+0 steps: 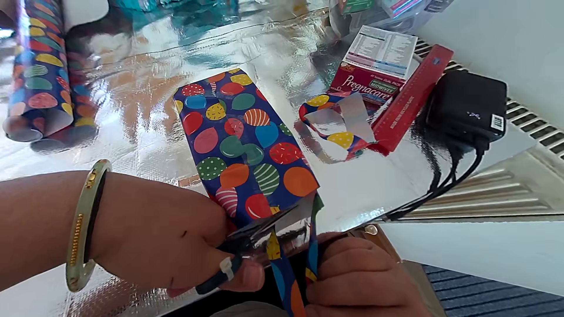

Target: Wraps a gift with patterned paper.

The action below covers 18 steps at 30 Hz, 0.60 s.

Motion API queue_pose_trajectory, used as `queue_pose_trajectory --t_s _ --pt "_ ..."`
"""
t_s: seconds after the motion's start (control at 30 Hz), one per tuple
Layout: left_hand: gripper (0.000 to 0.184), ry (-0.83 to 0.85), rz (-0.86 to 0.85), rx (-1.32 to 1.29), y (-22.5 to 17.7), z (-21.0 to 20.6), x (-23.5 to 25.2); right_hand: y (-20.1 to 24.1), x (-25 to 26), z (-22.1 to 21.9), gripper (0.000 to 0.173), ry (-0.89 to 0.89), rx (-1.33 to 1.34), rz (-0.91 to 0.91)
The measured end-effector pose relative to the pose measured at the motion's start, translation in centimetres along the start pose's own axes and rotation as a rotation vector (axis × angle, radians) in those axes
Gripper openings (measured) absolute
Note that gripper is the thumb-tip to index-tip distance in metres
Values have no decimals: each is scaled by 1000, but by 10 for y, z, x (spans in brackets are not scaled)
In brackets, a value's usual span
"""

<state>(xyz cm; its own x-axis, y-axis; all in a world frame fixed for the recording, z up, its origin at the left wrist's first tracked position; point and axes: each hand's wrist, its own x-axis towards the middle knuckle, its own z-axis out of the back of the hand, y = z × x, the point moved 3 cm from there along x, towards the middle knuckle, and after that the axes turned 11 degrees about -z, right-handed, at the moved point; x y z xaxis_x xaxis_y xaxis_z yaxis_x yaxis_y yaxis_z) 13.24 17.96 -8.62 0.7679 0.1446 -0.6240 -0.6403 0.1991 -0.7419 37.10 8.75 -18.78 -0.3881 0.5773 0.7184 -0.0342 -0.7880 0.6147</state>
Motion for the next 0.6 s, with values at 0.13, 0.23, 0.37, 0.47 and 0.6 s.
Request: queue_pose_trajectory --t_s 0.13,0.23,0.37,0.47,0.6 --pt "42 -66 -39 44 -8 3 9 0 -1 -1 10 11 -2 -2" --pt "41 -65 -85 52 -6 3 14 -2 -2 -2 11 20 -8 -7" --pt "40 -30 -13 28 -7 3 15 -2 -4 0 11 16 7 -8" --pt "38 -28 -1 10 -10 4 12 0 -6 7 10 -27 16 -32" --pt "52 37 -55 -62 -1 5 4 5 -12 32 15 -193 -27 -176"
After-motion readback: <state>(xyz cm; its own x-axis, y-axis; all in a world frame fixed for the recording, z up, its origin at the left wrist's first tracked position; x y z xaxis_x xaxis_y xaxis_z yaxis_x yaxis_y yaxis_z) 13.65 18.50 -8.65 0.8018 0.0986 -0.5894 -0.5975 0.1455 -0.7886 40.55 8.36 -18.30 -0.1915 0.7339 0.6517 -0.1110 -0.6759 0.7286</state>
